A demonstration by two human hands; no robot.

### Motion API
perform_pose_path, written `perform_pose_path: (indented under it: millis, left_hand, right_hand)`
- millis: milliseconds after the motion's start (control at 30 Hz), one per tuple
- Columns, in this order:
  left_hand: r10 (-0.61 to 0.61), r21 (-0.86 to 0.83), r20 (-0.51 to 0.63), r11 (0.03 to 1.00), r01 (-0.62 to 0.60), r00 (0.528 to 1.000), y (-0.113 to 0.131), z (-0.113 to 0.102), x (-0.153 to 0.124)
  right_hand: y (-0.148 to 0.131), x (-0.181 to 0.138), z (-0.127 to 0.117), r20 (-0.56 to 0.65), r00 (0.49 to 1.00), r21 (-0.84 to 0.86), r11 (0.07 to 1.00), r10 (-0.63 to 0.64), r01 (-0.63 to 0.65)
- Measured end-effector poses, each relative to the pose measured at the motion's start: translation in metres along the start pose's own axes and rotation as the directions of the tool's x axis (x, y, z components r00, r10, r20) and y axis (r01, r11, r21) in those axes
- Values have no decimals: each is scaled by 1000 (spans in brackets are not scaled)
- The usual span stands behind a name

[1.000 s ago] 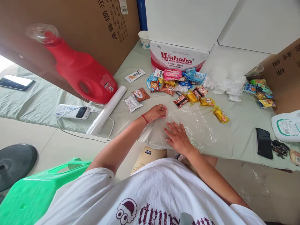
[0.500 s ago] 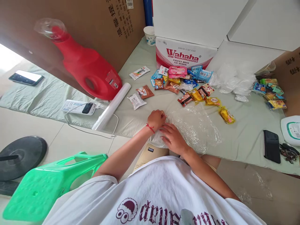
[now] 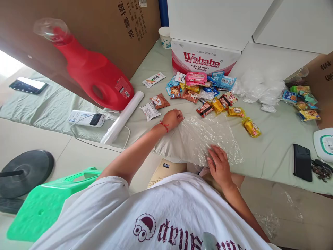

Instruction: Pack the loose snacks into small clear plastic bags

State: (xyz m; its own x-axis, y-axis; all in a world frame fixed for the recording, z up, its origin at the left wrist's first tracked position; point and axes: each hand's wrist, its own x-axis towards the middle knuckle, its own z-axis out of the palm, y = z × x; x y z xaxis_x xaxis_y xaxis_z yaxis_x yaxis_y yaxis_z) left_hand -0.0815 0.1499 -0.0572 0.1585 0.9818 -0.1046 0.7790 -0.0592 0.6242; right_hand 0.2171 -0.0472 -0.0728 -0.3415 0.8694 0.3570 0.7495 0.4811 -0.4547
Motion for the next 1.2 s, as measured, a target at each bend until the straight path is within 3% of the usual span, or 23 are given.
perform_pose_path:
  millis: [67,133,200,267,367,433,500,667,767,833,900,967,1033,1100,1200]
  left_hand:
    - [-25,13,-171,1000,28,985,6,0,-5]
    - [-5,32,-398,999,19,917,14,1,-16]
    - [106,75,-521,994,-78,847,23,6,-32]
    - [292,137,-452,956,-258,843,29,15,-50]
    - [490,195,-156,867,-459,858,30,35,-67]
    - [472,223,-25,862,-455,881,26,45,-69]
    - [419,244,33,877,-414,907,21,50,-65]
    - [405,250,110,873,-420,908,20,45,-48]
    - [397,242,122,877,-416,909,21,42,-42]
    - [410,211,127,878,-429,903,18,41,-40]
    - [439,152,132,877,-456,889,11,40,-39]
    - [474,70,135,871,-486,870,4,37,-36]
    - [501,-26,134,864,-503,855,-2,33,-32]
    - [502,-117,128,864,-490,855,-5,28,-28]
    - [451,-153,82,887,-436,889,3,22,-24]
  right_hand:
    - [-11,4,-4,-44,999,46,999,-12,14]
    - [-20,7,-8,-56,998,84,996,-32,37]
    - [-24,6,-10,-51,997,106,992,-59,64]
    - [-25,0,-10,-10,995,100,990,-100,101]
    - [-22,-12,-6,113,975,54,981,-189,184]
    - [-19,-17,-2,149,964,7,975,-219,221]
    - [-18,-16,-1,121,973,-10,980,-195,198]
    - [-19,-1,-5,35,999,290,957,-3,-7]
    - [-23,3,-13,129,989,418,901,69,-117]
    - [-25,3,-23,264,964,424,900,-15,-102]
    - [-27,5,-37,406,900,466,883,-157,-56]
    - [-25,12,-50,450,866,529,847,-216,-63]
    - [-20,26,-57,361,923,491,868,-131,-68]
    - [-13,44,-51,222,975,333,942,-34,-43]
    - [-8,71,-18,218,974,89,995,-58,39]
